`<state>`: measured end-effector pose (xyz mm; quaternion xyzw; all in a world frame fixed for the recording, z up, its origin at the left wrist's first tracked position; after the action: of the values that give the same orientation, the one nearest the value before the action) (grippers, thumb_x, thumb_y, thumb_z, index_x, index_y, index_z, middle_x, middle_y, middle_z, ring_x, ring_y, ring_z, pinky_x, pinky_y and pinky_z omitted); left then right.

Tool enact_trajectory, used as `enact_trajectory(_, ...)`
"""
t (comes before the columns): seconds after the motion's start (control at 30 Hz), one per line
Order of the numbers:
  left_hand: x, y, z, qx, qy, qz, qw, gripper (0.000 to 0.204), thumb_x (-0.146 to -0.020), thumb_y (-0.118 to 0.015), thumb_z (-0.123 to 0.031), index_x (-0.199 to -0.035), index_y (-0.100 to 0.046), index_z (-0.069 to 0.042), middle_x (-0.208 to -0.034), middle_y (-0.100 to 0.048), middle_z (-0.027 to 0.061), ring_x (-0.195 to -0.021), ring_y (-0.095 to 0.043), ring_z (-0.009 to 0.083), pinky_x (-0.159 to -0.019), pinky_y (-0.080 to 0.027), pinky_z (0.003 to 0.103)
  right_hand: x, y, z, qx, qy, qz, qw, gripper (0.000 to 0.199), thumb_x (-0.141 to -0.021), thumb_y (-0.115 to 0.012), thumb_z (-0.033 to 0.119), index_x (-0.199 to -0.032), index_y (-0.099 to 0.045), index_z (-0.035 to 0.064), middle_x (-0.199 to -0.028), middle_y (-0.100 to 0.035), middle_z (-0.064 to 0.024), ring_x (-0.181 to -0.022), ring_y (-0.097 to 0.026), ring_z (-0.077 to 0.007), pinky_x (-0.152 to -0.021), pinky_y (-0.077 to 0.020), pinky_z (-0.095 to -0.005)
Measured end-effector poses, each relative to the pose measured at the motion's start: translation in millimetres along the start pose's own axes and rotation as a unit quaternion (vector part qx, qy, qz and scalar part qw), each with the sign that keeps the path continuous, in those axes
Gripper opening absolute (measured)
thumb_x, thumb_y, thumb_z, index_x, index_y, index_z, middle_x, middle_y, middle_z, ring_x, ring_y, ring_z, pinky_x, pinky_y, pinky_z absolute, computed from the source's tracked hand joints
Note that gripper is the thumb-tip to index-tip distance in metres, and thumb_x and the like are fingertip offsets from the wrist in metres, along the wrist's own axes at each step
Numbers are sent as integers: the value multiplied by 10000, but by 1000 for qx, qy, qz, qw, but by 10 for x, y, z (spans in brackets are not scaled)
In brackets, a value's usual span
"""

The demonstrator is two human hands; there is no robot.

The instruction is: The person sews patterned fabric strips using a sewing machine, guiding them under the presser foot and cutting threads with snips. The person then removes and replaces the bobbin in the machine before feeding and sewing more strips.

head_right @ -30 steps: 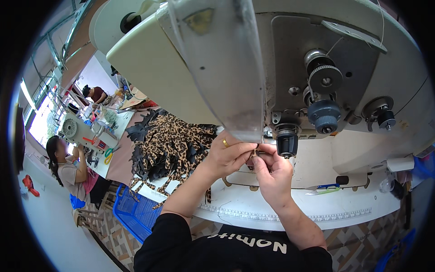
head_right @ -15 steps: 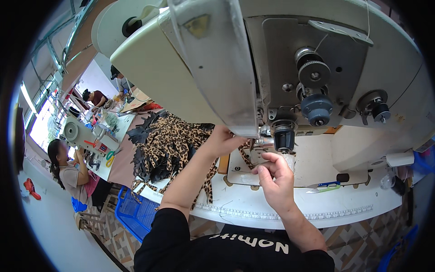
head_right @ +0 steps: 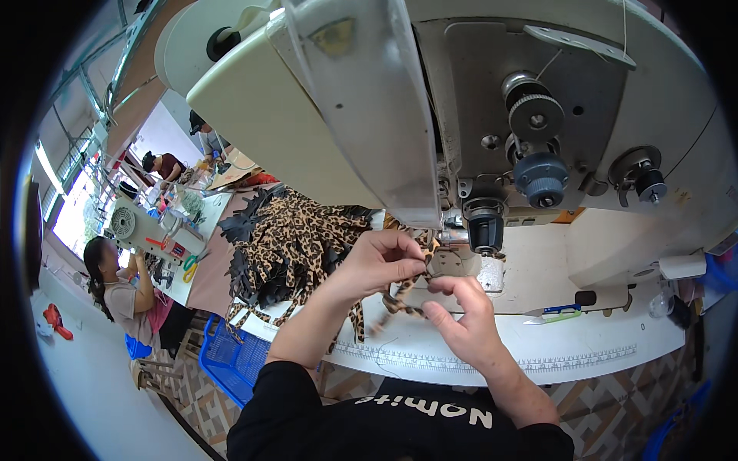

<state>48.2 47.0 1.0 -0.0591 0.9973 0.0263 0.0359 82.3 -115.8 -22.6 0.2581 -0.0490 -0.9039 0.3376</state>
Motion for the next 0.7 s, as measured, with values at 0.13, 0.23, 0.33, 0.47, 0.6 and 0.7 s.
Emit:
enact_trajectory(0.13,-75,-70,63,36,-34,-115,992,167,-780,-692,-69,-903,-618,17,-788,-623,22,-680,-552,49,-596,-460,192,-29,79,20,36,1,9,999,169,-803,-618,67,-942,-598,-27,-887,-613,-55,-832,-560,-128,-706,-436,-259)
enact_trajectory(0.23,-122,-134,50,58,-67,-141,986,178,-785,-692,-84,-909,-617,20,-793,-622,25,-672,-544,50,-600,-460,190,-50,160,-55,-69,-92,-24,993,141,-793,-634,37,-909,-602,-36,-844,-612,-91,-776,-582,-140,-689,-464,-259)
enact_trajectory(0.33,-155,-182,57,40,-62,-145,987,183,-786,-693,-87,-913,-615,19,-791,-621,25,-668,-543,51,-596,-456,187,-55,248,-37,-103,-96,-39,989,111,-796,-629,17,-891,-599,-32,-809,-612,-63,-721,-574,-104,-645,-463,-235)
enact_trajectory(0.47,-173,-215,70,53,-83,-153,983,170,-783,-697,-83,-890,-603,9,-773,-613,21,-655,-540,50,-592,-454,186,-76,319,2,-64,-58,-38,996,85,-803,-600,-21,-883,-574,-34,-798,-596,-39,-680,-563,-76,-613,-470,-206)
enact_trajectory(0.6,-120,-238,71,59,-112,-166,978,166,-783,-700,-83,-875,-589,0,-755,-606,18,-654,-543,53,-595,-451,183,-100,352,12,-65,-46,-23,997,82,-806,-597,-22,-884,-573,-32,-801,-593,-36,-682,-556,-70,-617,-462,-200)
enact_trajectory(0.7,-28,-238,33,27,-118,-178,976,153,-786,-698,-87,-868,-598,-6,-756,-609,14,-668,-550,60,-608,-452,191,-162,369,31,-64,-31,-26,997,71,-813,-594,-18,-881,-576,-29,-787,-590,-28,-680,-550,-66,-618,-452,-196)
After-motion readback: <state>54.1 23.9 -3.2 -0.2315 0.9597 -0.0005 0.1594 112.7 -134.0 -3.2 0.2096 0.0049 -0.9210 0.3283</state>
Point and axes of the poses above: each hand's wrist, its own x-axis away from the middle knuckle, its own y-axis out of the back of the hand, z = x × y, the point moved 5 cm from there along -x, towards the middle knuckle
